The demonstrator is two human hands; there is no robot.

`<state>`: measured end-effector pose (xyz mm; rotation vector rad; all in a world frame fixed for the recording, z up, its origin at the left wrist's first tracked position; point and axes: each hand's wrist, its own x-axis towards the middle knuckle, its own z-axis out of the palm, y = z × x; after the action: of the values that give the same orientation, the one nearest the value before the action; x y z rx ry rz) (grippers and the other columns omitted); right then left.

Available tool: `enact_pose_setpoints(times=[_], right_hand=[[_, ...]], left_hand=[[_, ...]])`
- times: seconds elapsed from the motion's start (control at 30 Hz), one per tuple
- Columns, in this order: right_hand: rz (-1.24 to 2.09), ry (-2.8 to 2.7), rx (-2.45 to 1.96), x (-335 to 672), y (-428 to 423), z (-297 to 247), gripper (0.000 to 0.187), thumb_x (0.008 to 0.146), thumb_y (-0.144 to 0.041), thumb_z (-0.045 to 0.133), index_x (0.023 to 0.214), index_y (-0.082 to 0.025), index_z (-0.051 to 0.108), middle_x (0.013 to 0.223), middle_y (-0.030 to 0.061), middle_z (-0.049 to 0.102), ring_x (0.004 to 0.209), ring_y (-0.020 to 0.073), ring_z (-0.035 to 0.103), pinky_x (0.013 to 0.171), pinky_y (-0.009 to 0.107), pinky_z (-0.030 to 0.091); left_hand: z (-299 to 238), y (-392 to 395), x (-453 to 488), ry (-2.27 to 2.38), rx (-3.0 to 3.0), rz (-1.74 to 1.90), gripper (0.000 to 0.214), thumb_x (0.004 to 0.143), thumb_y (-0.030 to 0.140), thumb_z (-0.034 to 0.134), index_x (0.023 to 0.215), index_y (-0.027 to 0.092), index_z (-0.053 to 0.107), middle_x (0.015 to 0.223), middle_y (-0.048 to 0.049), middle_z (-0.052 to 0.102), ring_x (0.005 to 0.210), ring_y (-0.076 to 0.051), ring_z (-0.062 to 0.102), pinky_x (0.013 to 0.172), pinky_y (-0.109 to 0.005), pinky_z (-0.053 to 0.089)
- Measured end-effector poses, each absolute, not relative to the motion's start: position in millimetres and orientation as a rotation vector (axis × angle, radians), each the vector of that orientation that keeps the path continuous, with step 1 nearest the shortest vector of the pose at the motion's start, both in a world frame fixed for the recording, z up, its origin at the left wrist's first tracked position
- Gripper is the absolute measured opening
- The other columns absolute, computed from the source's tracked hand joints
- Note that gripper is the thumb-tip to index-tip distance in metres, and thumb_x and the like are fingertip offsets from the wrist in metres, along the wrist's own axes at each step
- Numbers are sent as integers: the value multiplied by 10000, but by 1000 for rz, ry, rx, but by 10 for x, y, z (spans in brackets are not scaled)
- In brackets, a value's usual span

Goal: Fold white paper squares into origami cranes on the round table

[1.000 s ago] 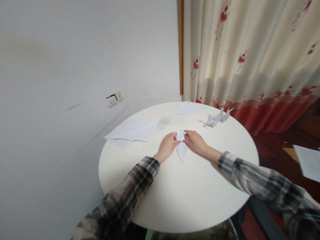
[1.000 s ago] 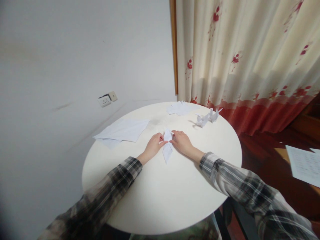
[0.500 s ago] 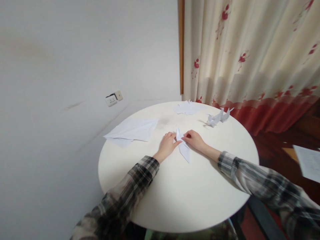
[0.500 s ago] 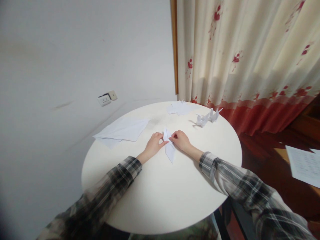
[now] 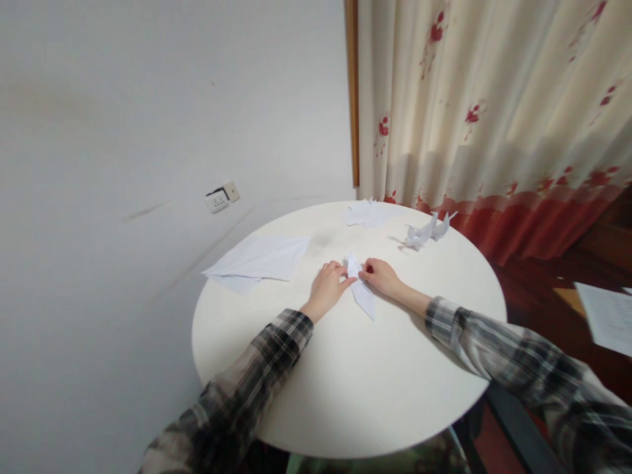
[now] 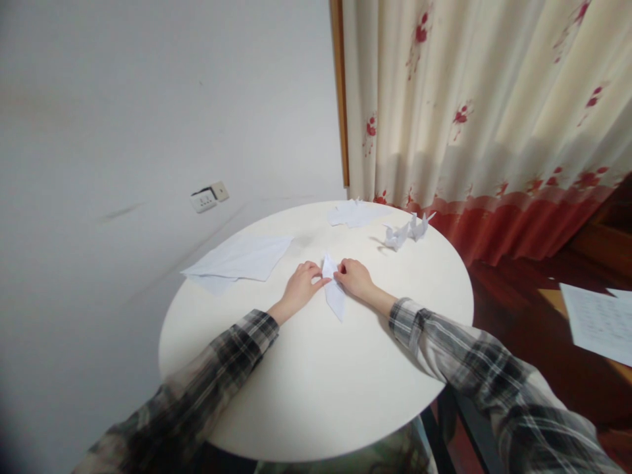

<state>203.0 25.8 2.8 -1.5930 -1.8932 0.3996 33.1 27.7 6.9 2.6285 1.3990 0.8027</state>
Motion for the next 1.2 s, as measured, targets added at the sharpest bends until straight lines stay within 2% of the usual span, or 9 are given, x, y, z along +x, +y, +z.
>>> enact_pose_setpoints(times=[0.17,0.33,0.47,0.57,0.77,0.97,1.2], right_hand=[[398,-1894,-1629,2023,254,40,90,710,-240,566,678,-162,536,648,4,567,587,105,472,533,211,299],[367,-1863,-1645,2030,265,47,164,702,-247,609,818,-178,516,709,3,592,612,112,509,533,205,314],[387,-1862,-1622,2013,224,69,231,721,-241,607,920,-192,501,733,6,624,638,123,545,545,209,331],[323,-1833,-1614,1998,161,84,250,736,-238,581,968,-198,498,745,9,640,662,133,560,553,217,335],[348,-1731,-1573,2008,103,78,223,730,-172,525,952,-195,520,746,10,650,663,127,580,607,224,386],[540,-1597,-1486,2025,155,28,204,693,-140,527,892,-184,507,724,11,638,609,120,588,586,226,428],[722,-1491,-1380,2022,176,14,96,735,-244,528,806,-182,507,692,12,619,525,107,575,512,222,444]], left_hand=[[53,303,331,1417,2594,810,237,763,408,560,775,172,575,860,-41,524,859,-184,476,771,-312,391],[77,282,341,1438,2566,900,313,733,373,607,959,180,509,944,-45,513,907,-186,483,806,-337,399],[106,253,353,1257,2684,788,154,815,300,510,901,186,570,945,-44,543,941,-178,492,833,-310,397],[118,233,360,1266,2762,720,207,854,305,436,885,176,595,919,-53,568,921,-179,509,822,-299,402],[166,205,346,1249,2918,597,348,802,464,472,931,167,598,900,-75,587,879,-209,531,752,-309,429],[163,202,351,1226,3061,476,279,857,356,419,929,141,582,895,-92,607,873,-215,550,731,-303,443],[136,213,335,1317,2975,489,324,910,306,287,986,148,559,854,-87,628,849,-173,587,739,-266,450]])
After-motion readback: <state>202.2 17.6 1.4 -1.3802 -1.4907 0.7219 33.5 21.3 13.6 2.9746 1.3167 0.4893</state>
